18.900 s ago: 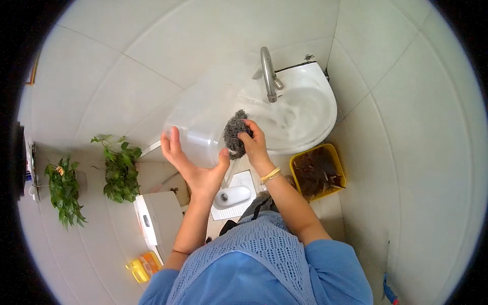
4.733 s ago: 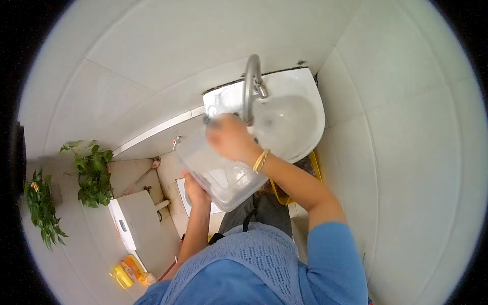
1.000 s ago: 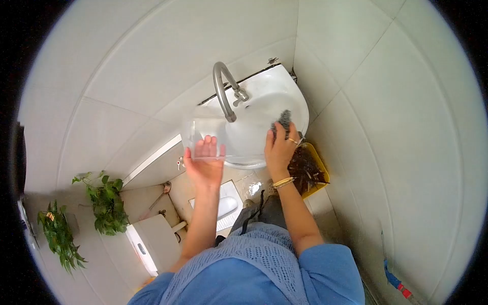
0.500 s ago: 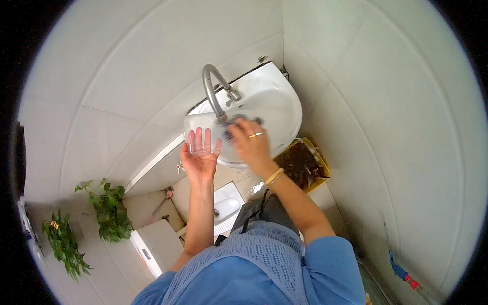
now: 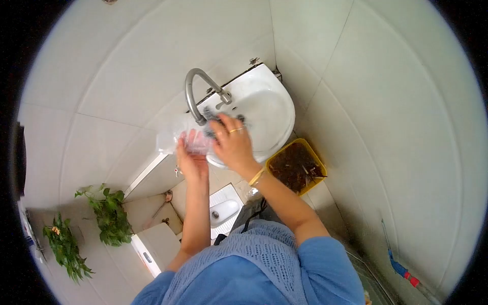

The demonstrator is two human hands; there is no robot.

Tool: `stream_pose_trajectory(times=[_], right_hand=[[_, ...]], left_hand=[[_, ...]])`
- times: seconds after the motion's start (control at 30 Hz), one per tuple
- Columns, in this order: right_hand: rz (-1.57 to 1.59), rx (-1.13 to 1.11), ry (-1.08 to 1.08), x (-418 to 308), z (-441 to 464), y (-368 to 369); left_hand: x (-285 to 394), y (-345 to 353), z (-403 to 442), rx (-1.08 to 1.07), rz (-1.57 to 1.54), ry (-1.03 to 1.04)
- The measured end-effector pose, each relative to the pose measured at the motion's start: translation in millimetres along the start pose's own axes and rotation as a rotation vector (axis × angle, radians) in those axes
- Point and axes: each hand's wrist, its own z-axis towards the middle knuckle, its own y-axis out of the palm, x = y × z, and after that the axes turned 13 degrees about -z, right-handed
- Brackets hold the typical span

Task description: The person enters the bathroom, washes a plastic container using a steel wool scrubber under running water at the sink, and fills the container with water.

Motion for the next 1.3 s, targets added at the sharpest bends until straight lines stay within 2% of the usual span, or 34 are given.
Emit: stream_pose_trajectory(times=[0.07, 0.13, 0.2, 0.27, 0.3, 0.33, 0.4, 0.47, 0.5, 0.53, 0.6, 0.67, 0.7, 0.73, 0.8, 0.83, 0.87, 0.93, 1.0, 1.07, 1.1, 1.13, 1.2, 1.23, 1.27, 1.3], right_hand=[[-0.135, 0.04, 0.087, 31, -2, -4], [-0.036, 0.042, 0.29, 70, -10, -3], [0.528, -0.087, 0.706, 86, -27, 19], [1.137, -0.14, 1.005, 59, -34, 32], [1.218, -0.129, 1.135, 46, -35, 48], [1.224, -0.14, 1.136, 47, -37, 52], [1.452, -0.144, 1.184, 39, -28, 46], [1.399, -0.177, 1.138, 41, -27, 42], [1.302, -0.282, 1.027, 46, -30, 42], [1.2, -0.379, 0.913, 48, -31, 43], [1.205, -0.415, 0.884, 42, -33, 38], [1.066, -0.498, 0.632, 30, -41, 44], [0.929, -0.447, 0.395, 21, -39, 41], [0.93, -0.445, 0.397, 15, -39, 42], [1.177, -0.298, 0.789, 0, -32, 36], [1.3, -0.237, 0.832, -9, -27, 25], [1.307, -0.234, 0.831, -14, -25, 31], [1.108, -0.076, 0.543, -21, -24, 40], [1.078, -0.032, 0.536, -17, -19, 51], [0.722, -0.059, 0.552, -5, -13, 77], [0.692, -0.09, 0.696, -2, -12, 87], [0.697, -0.087, 0.704, -2, -17, 93], [0.68, -0.099, 0.631, -8, -11, 88], [0.614, -0.204, 0.629, -12, -13, 83], [0.609, -0.208, 0.64, -27, -11, 70], [0.63, -0.065, 0.474, -43, -9, 60]], left_hand=[[27, -4, 1, 0.046, -0.015, 0.037], [52, -16, 7, 0.141, -0.074, 0.202], [67, -29, 13, 0.153, -0.118, 0.247], [69, -37, 20, 0.146, -0.167, 0.298], [65, -43, 18, 0.138, -0.227, 0.302], [64, -49, 18, 0.128, -0.286, 0.306], [71, -49, 14, 0.149, -0.275, 0.328], [75, -52, 10, 0.193, -0.285, 0.278], [72, -59, 10, 0.196, -0.288, 0.281], [66, -71, 13, 0.119, -0.285, 0.199], [49, -65, 9, 0.025, -0.227, 0.054], [16, -39, -3, 0.005, -0.163, -0.127], [1, -34, -1, -0.009, -0.166, -0.062], [1, -36, 0, -0.045, -0.15, -0.034], [8, -25, 1, -0.045, -0.132, -0.033], [9, -20, -2, -0.045, -0.128, -0.032], [11, -12, -4, -0.05, -0.08, -0.002], [10, -10, -9, -0.051, -0.026, 0.023], [7, -12, -13, -0.04, 0.003, -0.025], [8, -14, -14, -0.011, -0.107, -0.051], [9, -16, -14, 0.015, -0.216, -0.081], [10, -20, -16, 0.015, -0.207, -0.083], [7, -23, -15, 0.012, -0.228, -0.055], [6, -23, -9, 0.011, -0.225, -0.065], [9, -24, -4, 0.023, -0.224, -0.035], [12, -27, -2, 0.038, -0.223, 0.0]])
